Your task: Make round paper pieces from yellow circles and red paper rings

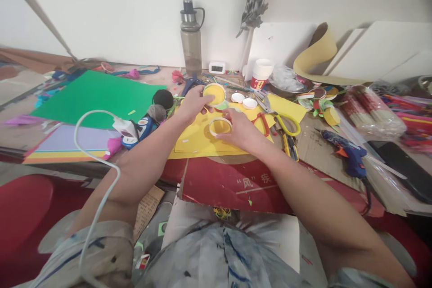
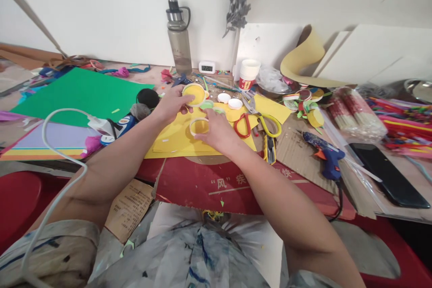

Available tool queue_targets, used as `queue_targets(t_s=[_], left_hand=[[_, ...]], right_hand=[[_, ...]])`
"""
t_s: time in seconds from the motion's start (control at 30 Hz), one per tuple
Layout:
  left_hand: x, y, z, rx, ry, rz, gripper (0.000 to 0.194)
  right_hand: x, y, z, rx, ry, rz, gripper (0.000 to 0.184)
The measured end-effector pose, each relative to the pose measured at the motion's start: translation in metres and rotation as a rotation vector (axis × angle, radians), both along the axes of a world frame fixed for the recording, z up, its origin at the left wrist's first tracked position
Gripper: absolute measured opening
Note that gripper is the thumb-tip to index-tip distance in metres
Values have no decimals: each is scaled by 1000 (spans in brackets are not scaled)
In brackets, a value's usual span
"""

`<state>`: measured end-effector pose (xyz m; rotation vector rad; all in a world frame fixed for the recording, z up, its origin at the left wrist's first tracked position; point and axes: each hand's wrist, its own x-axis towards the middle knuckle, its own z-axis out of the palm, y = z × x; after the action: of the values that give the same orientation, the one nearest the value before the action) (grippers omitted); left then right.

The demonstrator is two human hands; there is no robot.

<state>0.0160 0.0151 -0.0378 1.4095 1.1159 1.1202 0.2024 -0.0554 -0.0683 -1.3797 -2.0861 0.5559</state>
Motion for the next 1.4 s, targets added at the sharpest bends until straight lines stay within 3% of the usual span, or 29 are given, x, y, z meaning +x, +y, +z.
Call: queue_targets(t_s=[0.1,0.2,0.3,0.4,0.6,0.73,0.83,1.0,1.07,1.2,1.3,1.4], left_hand=[[-6,-2,6,-26,100,-180,26],[-13,-5,12,-55,291,-405,26],[-15,-7,13,-44,473,-479,17],[-13,-8,9,41,599,-460,24],[-9,-9,-2,276,834,-378,50],[-11,-8,-3,291,947,-423,41],[-17,-5,6,254,1069,-461,41],[-40,0,34,143,1375,-445,69],[-48,-1,44,117,1449,-467,73],[-56,-3,55,78,1471,-428,79],[-58,-4,57,73,1405,-376,74],[-56,-7,56,136,1244,-193,52]], right_hand=[[4,2,0,-25,-4,-58,71],[7,4,0,-45,22,14,65],[14,8,2,-60,-28,85,51],[20,12,6,-72,-88,78,40],[19,9,14,-108,-129,60,36],[13,8,13,-195,-59,61,42],[7,8,7,-288,116,89,53],[-9,-1,2,-521,423,228,81],[-14,-7,2,-565,453,326,91],[-18,-12,4,-508,352,449,101],[-18,-12,5,-437,297,456,93],[-17,-10,6,-292,204,328,62]])
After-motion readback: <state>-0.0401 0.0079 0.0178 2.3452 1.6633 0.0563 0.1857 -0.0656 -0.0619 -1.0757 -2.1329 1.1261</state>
